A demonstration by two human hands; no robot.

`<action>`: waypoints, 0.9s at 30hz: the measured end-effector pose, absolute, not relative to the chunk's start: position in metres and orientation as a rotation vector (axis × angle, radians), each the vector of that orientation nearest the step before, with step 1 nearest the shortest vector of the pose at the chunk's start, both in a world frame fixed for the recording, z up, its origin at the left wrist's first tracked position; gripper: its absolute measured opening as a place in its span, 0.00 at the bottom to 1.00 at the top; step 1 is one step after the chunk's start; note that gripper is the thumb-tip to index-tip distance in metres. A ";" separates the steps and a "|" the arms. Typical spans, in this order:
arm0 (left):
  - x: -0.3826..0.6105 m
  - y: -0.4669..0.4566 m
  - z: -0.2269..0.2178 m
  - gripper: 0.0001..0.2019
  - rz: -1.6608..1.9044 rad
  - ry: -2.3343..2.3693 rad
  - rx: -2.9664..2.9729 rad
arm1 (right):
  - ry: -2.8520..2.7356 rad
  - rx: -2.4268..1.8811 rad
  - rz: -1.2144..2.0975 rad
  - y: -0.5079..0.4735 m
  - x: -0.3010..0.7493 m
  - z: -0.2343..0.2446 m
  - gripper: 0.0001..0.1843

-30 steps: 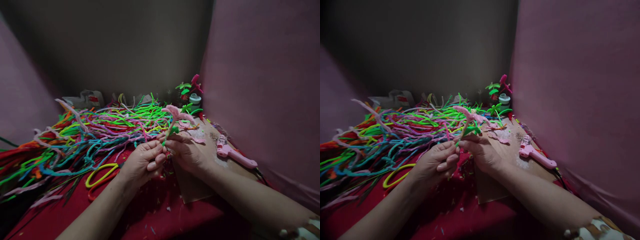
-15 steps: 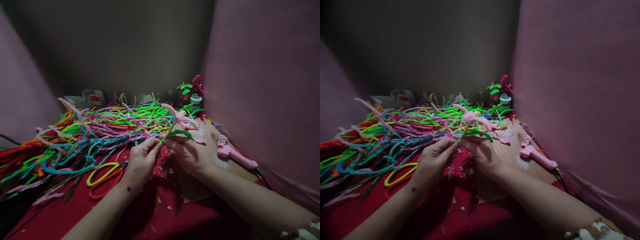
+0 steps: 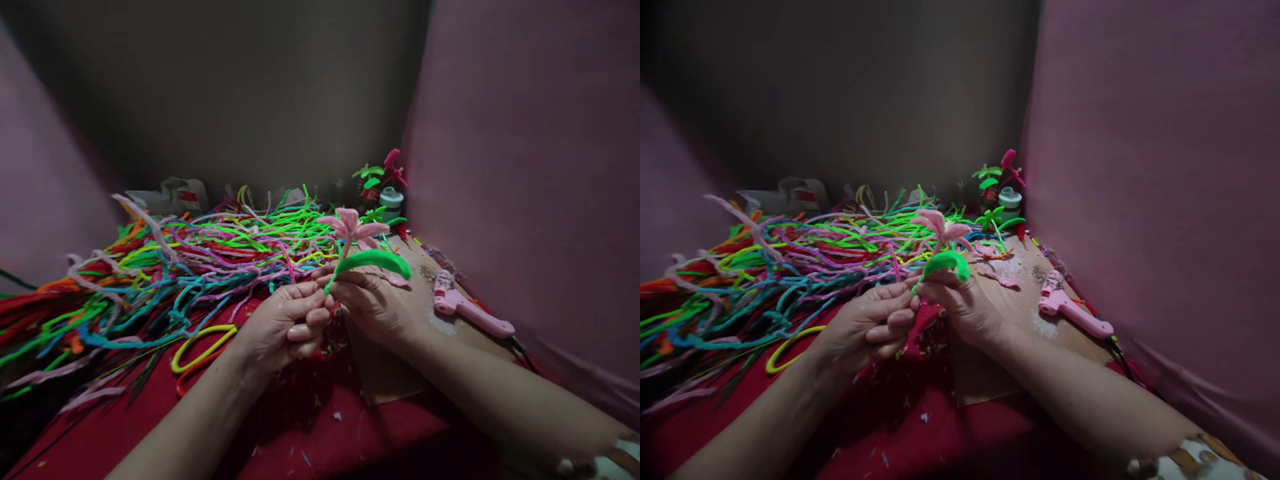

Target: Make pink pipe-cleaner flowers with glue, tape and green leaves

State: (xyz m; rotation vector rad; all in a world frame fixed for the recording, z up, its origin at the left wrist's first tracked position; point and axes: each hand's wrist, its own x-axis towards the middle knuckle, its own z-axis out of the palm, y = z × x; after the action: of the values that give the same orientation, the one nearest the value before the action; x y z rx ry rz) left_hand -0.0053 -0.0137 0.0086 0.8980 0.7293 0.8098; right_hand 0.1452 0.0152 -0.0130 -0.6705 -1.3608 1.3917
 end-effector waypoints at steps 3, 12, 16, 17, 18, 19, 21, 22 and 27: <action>-0.001 -0.016 0.007 0.11 0.884 0.961 1.209 | -1.268 -0.614 1.488 0.015 0.142 -0.016 0.08; 0.001 -0.017 -0.020 0.09 1.092 1.614 2.534 | -1.186 -0.720 1.437 0.009 0.137 -0.002 0.05; 0.002 -0.015 -0.011 0.08 1.156 1.585 2.281 | -1.230 -0.727 1.451 0.011 0.140 -0.004 0.09; 0.002 -0.015 -0.007 0.08 1.170 1.551 2.174 | -1.247 -0.685 1.483 0.012 0.141 -0.006 0.09; 0.002 -0.015 -0.003 0.08 1.177 1.505 2.050 | -1.262 -0.634 1.516 0.014 0.141 -0.008 0.08; 0.001 -0.015 0.000 0.09 1.171 1.445 1.911 | -1.270 -0.584 1.539 0.015 0.142 -0.010 0.08; 0.000 -0.015 0.005 0.11 1.127 1.280 1.608 | -1.293 -0.514 1.560 0.018 0.142 -0.013 0.07; -0.001 -0.015 0.006 0.12 1.092 1.180 1.459 | -1.308 -0.496 1.560 0.018 0.142 -0.013 0.07; -0.004 -0.015 0.006 0.09 0.986 0.778 0.987 | -1.389 -0.456 1.516 0.018 0.143 -0.012 0.05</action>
State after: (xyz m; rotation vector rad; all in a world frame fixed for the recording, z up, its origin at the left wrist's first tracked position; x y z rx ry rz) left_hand -0.0045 -0.0154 0.0057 0.9870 0.7777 0.9856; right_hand 0.1427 0.0185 -0.0115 -0.4563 -1.3894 1.5156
